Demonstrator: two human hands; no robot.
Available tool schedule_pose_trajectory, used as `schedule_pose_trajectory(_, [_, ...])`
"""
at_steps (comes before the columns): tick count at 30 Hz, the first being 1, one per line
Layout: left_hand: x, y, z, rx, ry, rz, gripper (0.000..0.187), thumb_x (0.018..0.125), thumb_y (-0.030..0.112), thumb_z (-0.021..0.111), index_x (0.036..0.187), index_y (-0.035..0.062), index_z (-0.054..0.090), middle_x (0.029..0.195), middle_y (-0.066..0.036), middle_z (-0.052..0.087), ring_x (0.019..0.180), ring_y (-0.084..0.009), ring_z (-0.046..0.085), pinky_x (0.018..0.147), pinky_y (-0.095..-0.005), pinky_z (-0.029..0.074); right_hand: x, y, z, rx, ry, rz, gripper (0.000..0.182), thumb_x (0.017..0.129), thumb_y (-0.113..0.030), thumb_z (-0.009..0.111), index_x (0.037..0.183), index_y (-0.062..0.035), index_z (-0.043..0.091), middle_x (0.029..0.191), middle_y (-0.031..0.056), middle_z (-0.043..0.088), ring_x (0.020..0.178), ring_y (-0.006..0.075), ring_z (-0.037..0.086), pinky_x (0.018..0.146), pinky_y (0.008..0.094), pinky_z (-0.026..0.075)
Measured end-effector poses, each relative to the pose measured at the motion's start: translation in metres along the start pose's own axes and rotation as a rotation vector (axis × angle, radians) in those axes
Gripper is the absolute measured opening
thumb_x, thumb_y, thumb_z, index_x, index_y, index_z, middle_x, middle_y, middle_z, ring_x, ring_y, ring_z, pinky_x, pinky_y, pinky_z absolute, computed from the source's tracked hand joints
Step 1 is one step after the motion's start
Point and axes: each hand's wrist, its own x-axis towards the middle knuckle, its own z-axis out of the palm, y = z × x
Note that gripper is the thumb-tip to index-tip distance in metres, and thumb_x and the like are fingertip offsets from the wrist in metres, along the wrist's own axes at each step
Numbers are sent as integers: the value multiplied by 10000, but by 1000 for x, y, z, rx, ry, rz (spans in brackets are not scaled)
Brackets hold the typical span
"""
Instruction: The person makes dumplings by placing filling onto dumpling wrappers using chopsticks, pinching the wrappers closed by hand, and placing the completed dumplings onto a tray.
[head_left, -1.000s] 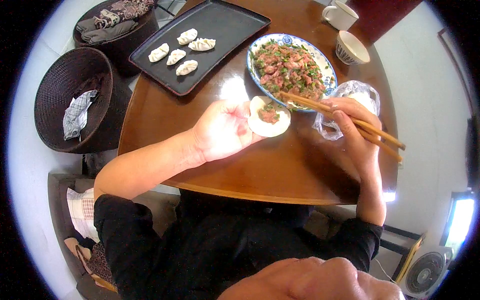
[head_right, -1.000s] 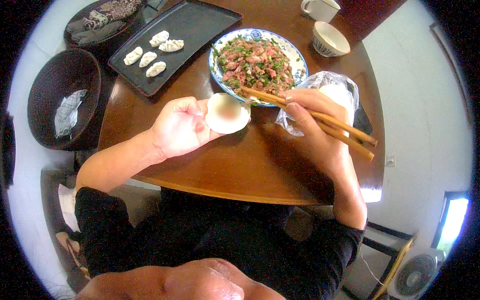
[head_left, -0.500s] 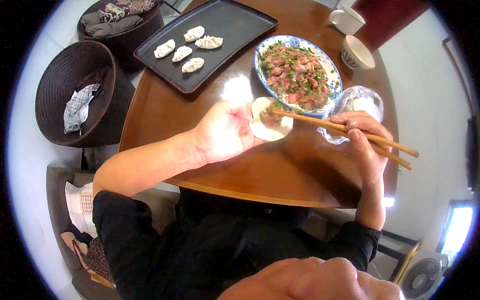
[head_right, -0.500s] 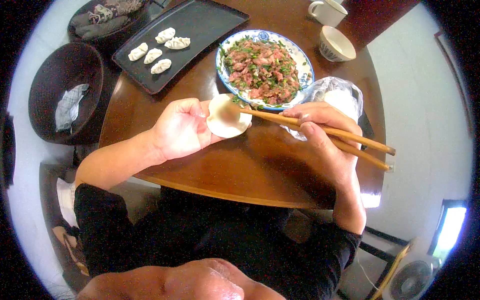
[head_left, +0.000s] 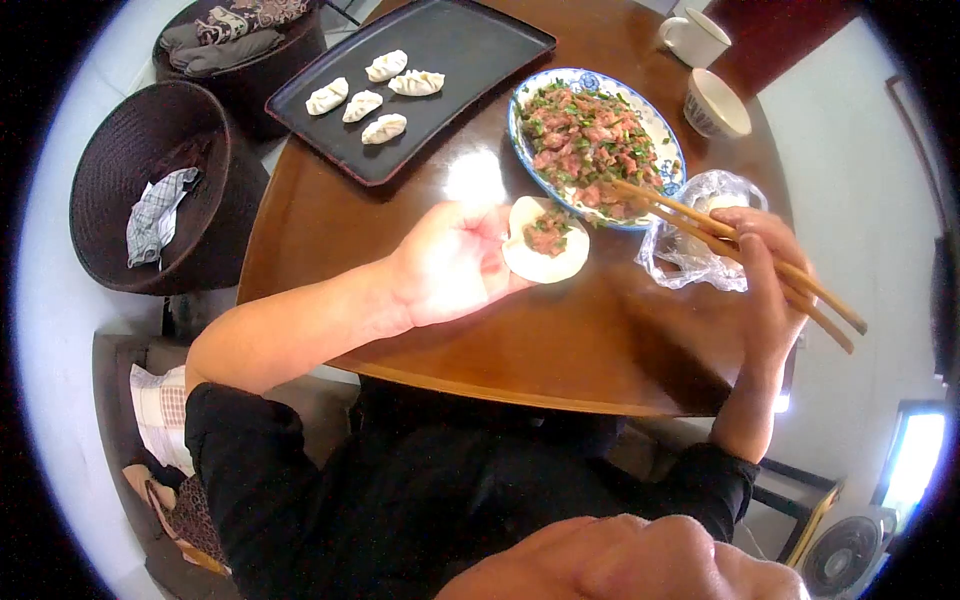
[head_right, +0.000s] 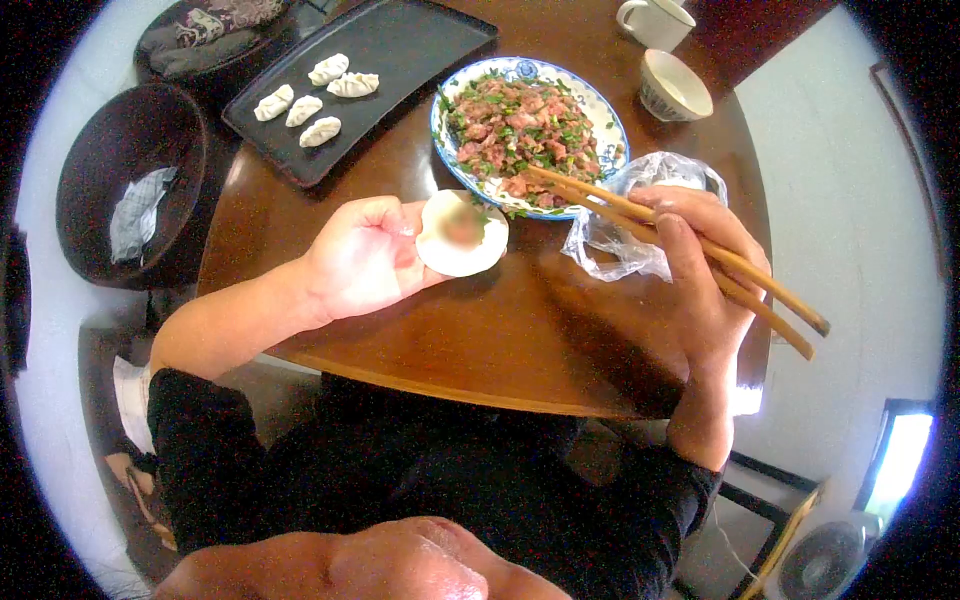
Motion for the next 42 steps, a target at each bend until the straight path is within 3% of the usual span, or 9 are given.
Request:
schedule_pose_trajectory(9, [-2, 1, 3, 23, -31, 22, 444, 776, 78, 452, 1186, -93, 471, 1290, -198, 506, 1243, -318, 470, 1092, -448, 351, 7, 7, 11, -327, -298, -230, 134, 845, 9, 610, 958, 67, 653, 988, 153, 677, 925, 245, 649, 838, 349, 529])
schedule_pose_trajectory(14, [-1, 1, 2, -8, -60, 7, 442, 778, 74, 455, 1189, -86, 472, 1294, -199, 504, 1235, -318, 478, 1091, -440, 358, 5, -5, 12, 111, -59, 299, 123, 843, -32, 608, 903, 62, 659, 990, 158, 674, 919, 242, 654, 819, 355, 541])
schedule_pose_trajectory(16, [-2, 1, 2, 26, -38, 13, 450, 777, 77, 459, 1195, -87, 468, 1303, -205, 498, 1239, -319, 476, 1095, -438, 354, 3, 1, 9, 153, -30, 300, 130, 845, -42, 598, 898, 55, 666, 987, 167, 676, 920, 234, 652, 838, 348, 537])
schedule_pose_trajectory(18, [-1, 0, 0, 18, -30, 22, 471, 771, 77, 461, 1212, -91, 460, 1316, -210, 491, 1247, -320, 470, 1099, -437, 347, 3, 6, 4, 6, -183, 39, 135, 847, -37, 591, 910, 50, 672, 989, 174, 678, 926, 235, 651, 862, 349, 527])
schedule_pose_trajectory(22, [0, 0, 0, 7, 13, 11, 544, 749, 80, 456, 1257, -115, 434, 1351, -225, 474, 1278, -328, 443, 1123, -434, 310, 4, 11, 8, 99, 5, 183, 127, 865, -45, 603, 929, 38, 674, 996, 173, 679, 930, 232, 645, 857, 346, 515])
schedule_pose_trajectory(27, [1, 0, 0, 22, 0, 2, 572, 737, 88, 439, 1258, -148, 425, 1366, -238, 463, 1301, -336, 417, 1145, -431, 268, 4, 8, 15, -56, -203, 172, 147, 881, -33, 586, 973, 51, 665, 992, 137, 679, 951, 209, 637, 848, 322, 518])
schedule_pose_trajectory(31, [2, 0, 0, 12, -21, 2, 574, 739, 93, 438, 1254, -161, 422, 1369, -248, 457, 1304, -342, 413, 1149, -428, 259, 1, 3, 17, -50, -163, 86, 154, 879, -48, 582, 954, 52, 672, 990, 140, 680, 935, 206, 636, 828, 318, 520])
schedule_pose_trajectory(34, [2, 0, 0, 4, -23, -9, 578, 745, 93, 438, 1266, -157, 416, 1364, -247, 460, 1306, -341, 412, 1145, -427, 265, 0, 2, 12, 90, -51, 256, 161, 883, -45, 573, 954, 67, 663, 973, 151, 680, 922, 216, 642, 802, 316, 530])
schedule_pose_trajectory(42, [0, 1, 4, -5, -12, -3, 476, 767, 65, 440, 1205, -119, 475, 1300, -207, 519, 1238, -316, 487, 1114, -434, 334, -3, -4, 16, -159, -208, -56, 145, 853, -52, 571, 854, 64, 658, 948, 176, 691, 850, 231, 659, 798, 345, 529])
